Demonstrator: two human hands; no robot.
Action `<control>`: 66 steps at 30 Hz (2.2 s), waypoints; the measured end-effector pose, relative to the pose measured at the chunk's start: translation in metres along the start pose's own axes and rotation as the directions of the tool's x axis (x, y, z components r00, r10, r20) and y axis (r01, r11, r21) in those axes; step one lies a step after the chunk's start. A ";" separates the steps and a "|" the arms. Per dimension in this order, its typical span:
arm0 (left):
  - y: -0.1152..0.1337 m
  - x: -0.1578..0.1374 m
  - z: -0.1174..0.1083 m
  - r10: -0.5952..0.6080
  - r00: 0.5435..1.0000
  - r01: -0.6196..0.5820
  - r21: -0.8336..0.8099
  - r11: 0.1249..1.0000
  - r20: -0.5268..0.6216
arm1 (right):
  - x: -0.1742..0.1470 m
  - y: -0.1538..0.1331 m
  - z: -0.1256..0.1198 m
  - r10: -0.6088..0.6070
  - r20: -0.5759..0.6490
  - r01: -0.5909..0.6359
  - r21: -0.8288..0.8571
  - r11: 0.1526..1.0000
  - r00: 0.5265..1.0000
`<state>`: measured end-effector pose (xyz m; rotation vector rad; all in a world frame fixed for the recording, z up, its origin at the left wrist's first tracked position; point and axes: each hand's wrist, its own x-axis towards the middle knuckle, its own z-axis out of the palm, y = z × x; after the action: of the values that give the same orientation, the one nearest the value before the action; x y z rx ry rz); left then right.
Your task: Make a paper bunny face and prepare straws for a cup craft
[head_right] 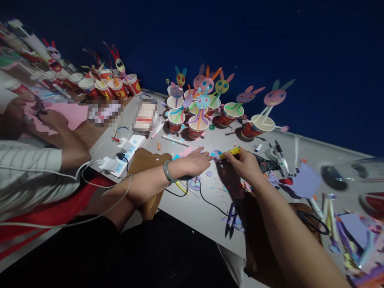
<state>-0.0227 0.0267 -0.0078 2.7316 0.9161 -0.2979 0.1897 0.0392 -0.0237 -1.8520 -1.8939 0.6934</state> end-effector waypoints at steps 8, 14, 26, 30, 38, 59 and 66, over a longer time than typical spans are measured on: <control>-0.003 0.004 0.009 0.015 0.999 -0.014 0.014 1.000 -0.037 | -0.009 0.008 -0.006 0.073 -0.098 -0.045 0.260 0.964 0.992; -0.002 0.004 0.006 0.011 1.000 -0.011 -0.001 1.000 0.004 | -0.017 -0.001 -0.003 -0.074 -0.116 0.090 0.136 0.987 0.990; -0.001 0.006 0.006 0.002 1.000 -0.002 -0.014 1.000 -0.008 | -0.008 -0.007 0.011 -0.220 0.017 0.220 -0.147 0.964 0.975; 0.000 0.004 0.006 -0.001 1.000 0.000 -0.007 1.000 -0.023 | -0.009 -0.008 0.006 -0.176 0.056 0.181 -0.107 0.978 0.983; -0.002 0.006 0.010 0.002 1.000 -0.002 -0.022 1.000 -0.016 | -0.018 0.004 -0.001 -0.034 -0.073 0.034 0.000 0.999 0.997; 0.001 0.005 0.006 -0.013 1.000 0.013 -0.014 1.000 -0.014 | -0.014 -0.004 -0.001 -0.213 -0.011 0.207 -0.176 0.962 0.977; -0.002 0.008 0.013 -0.001 0.999 0.000 -0.021 1.000 -0.046 | -0.011 -0.009 0.011 -0.256 -0.002 0.250 -0.212 0.945 0.967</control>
<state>-0.0188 0.0286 -0.0230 2.7294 0.9272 -0.2244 0.1763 0.0274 -0.0259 -1.6809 -2.2066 0.3913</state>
